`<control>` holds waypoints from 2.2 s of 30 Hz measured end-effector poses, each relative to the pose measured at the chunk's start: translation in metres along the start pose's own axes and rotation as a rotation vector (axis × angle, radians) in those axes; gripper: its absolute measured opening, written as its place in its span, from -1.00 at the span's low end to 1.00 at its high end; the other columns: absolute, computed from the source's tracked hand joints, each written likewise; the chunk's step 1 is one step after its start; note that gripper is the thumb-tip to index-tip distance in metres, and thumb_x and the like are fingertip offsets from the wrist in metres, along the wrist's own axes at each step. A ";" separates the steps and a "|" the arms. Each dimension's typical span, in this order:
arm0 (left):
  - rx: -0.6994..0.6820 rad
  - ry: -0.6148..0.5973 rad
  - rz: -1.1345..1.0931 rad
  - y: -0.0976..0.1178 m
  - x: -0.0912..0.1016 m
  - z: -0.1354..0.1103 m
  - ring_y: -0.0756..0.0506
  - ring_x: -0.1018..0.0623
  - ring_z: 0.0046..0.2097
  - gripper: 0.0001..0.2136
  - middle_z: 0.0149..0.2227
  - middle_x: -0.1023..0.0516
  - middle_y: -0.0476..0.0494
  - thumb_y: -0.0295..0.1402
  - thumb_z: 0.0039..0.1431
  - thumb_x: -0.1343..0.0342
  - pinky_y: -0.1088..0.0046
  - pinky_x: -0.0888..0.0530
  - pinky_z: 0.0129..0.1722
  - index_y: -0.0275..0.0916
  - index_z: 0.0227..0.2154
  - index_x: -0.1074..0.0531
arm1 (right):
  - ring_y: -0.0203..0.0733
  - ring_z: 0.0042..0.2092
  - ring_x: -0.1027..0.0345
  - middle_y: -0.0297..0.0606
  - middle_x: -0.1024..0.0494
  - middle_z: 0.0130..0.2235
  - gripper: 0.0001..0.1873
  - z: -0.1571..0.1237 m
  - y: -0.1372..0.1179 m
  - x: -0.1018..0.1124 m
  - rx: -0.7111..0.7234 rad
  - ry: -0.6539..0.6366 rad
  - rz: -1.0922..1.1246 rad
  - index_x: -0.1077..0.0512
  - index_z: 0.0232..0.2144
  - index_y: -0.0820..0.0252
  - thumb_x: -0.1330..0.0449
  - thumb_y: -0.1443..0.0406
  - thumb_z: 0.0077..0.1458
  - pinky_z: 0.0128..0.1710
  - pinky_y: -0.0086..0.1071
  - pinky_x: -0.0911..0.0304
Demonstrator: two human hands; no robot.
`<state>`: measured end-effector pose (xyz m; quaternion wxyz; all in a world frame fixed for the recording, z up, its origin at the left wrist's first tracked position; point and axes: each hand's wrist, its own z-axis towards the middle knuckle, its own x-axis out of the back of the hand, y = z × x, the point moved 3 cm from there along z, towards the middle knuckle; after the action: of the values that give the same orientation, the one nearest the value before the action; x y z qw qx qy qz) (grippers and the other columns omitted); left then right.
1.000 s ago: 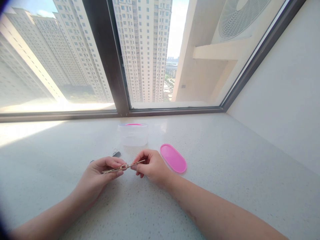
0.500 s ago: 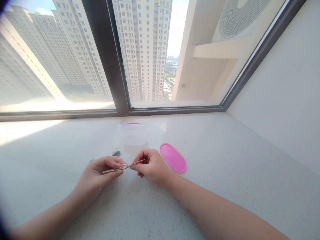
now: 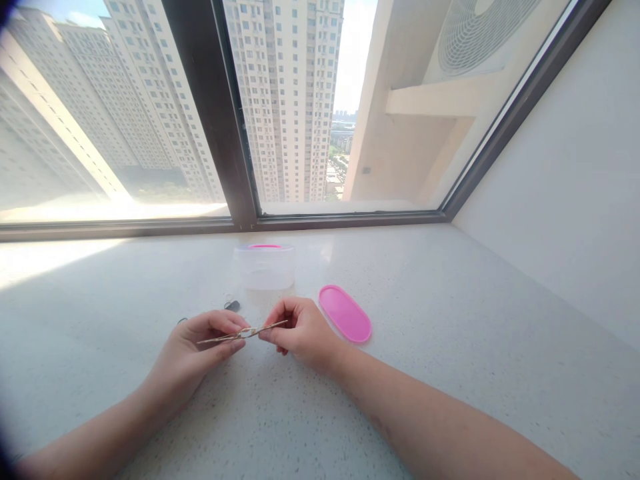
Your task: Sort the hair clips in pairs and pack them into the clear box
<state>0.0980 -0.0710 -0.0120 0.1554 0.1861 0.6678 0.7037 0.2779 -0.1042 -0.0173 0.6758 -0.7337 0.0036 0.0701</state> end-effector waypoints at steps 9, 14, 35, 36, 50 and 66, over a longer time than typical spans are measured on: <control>-0.022 -0.015 0.009 0.001 -0.001 -0.001 -0.06 -0.52 -0.26 -0.93 -0.33 -0.56 -0.05 -0.41 0.05 -0.27 0.46 -0.48 -0.24 -0.22 -0.45 -0.48 | -0.43 -0.62 -0.20 -0.45 -0.36 -0.63 -0.77 0.000 0.000 0.001 -0.009 -0.006 -0.007 -0.36 -0.54 0.26 -0.36 0.31 -0.18 -0.63 -0.53 -0.09; -0.007 -0.012 0.016 0.003 -0.002 -0.002 -0.04 -0.50 -0.29 -0.94 -0.35 -0.55 -0.04 -0.39 0.04 -0.28 0.49 -0.46 -0.28 -0.22 -0.44 -0.50 | -0.42 -0.62 -0.21 -0.44 -0.37 -0.63 -0.75 0.000 -0.001 0.001 -0.021 -0.001 -0.023 -0.35 -0.55 0.26 -0.37 0.29 -0.19 -0.63 -0.53 -0.09; -0.029 -0.028 0.054 0.003 -0.005 0.001 -0.07 -0.58 -0.28 -0.95 -0.32 -0.65 -0.09 -0.40 0.06 -0.26 0.48 -0.48 -0.28 -0.20 -0.37 -0.56 | -0.43 -0.61 -0.14 -0.45 -0.33 -0.64 -0.84 0.000 -0.001 -0.001 0.059 -0.056 -0.008 -0.46 -0.45 0.28 -0.33 0.30 -0.11 -0.63 -0.52 -0.03; -0.026 -0.029 0.060 0.004 -0.006 0.001 -0.07 -0.58 -0.29 -0.95 -0.33 -0.66 -0.08 -0.41 0.06 -0.26 0.48 -0.48 -0.29 -0.20 -0.38 -0.56 | -0.43 -0.62 -0.14 -0.44 -0.33 -0.64 -0.83 0.000 -0.001 -0.001 0.070 -0.051 -0.015 -0.46 -0.45 0.28 -0.34 0.29 -0.10 -0.64 -0.52 -0.02; -0.039 -0.038 0.130 0.003 -0.007 -0.001 -0.10 -0.61 -0.27 -0.96 -0.34 -0.67 -0.07 -0.44 0.04 -0.24 0.42 -0.55 -0.22 -0.21 -0.41 -0.57 | -0.45 -0.61 -0.10 -0.43 -0.33 -0.61 -0.70 -0.003 -0.006 -0.004 0.103 -0.048 -0.090 -0.48 -0.41 0.29 -0.32 0.13 -0.03 -0.64 -0.52 0.01; -0.015 -0.088 0.205 0.007 -0.009 0.000 -0.15 -0.60 -0.20 -0.85 -0.27 -0.68 -0.06 -0.36 0.11 -0.23 0.42 -0.50 -0.19 -0.16 -0.24 -0.62 | -0.39 -0.62 -0.20 -0.41 -0.32 -0.63 -0.65 -0.005 -0.001 -0.005 0.061 -0.031 -0.192 -0.40 -0.49 0.27 -0.26 0.07 0.02 -0.62 -0.51 -0.13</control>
<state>0.1065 -0.0755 -0.0055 0.1133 0.2828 0.6326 0.7120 0.2734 -0.1094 -0.0153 0.7016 -0.7085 -0.0750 0.0159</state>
